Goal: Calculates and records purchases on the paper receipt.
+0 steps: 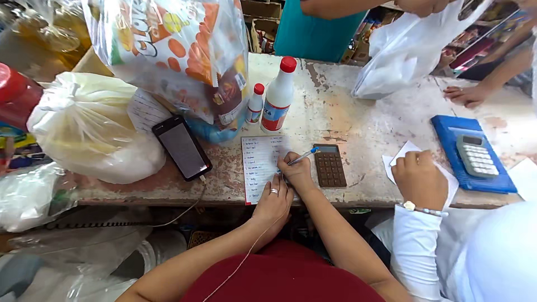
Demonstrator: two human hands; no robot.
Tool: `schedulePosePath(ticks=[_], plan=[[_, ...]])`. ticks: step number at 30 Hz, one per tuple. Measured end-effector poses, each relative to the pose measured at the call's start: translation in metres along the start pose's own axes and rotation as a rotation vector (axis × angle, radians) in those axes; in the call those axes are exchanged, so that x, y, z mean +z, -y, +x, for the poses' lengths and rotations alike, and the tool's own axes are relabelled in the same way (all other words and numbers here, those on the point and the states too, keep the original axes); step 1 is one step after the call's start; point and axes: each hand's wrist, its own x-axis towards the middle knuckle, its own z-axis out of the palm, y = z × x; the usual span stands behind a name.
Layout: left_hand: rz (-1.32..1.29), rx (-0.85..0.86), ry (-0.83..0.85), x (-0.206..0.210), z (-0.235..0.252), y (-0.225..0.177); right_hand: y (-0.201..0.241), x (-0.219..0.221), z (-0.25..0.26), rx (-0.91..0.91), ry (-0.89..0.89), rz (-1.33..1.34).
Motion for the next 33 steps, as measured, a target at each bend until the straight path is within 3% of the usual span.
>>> schedulePosePath(ticks=[5, 28, 33], plan=[[0.006, 0.013, 0.004, -0.002, 0.0025, 0.0005, -0.0003, -0.0057, 0.0026, -0.006, -0.108, -0.008], [0.008, 0.0, 0.101, -0.005, 0.0053, -0.0027, -0.0047, -0.0066, 0.0072, -0.009, -0.041, 0.002], [-0.002, 0.002, 0.044, 0.0002, 0.005, -0.002, -0.0077, -0.0062, 0.0067, -0.02, -0.036, -0.019]])
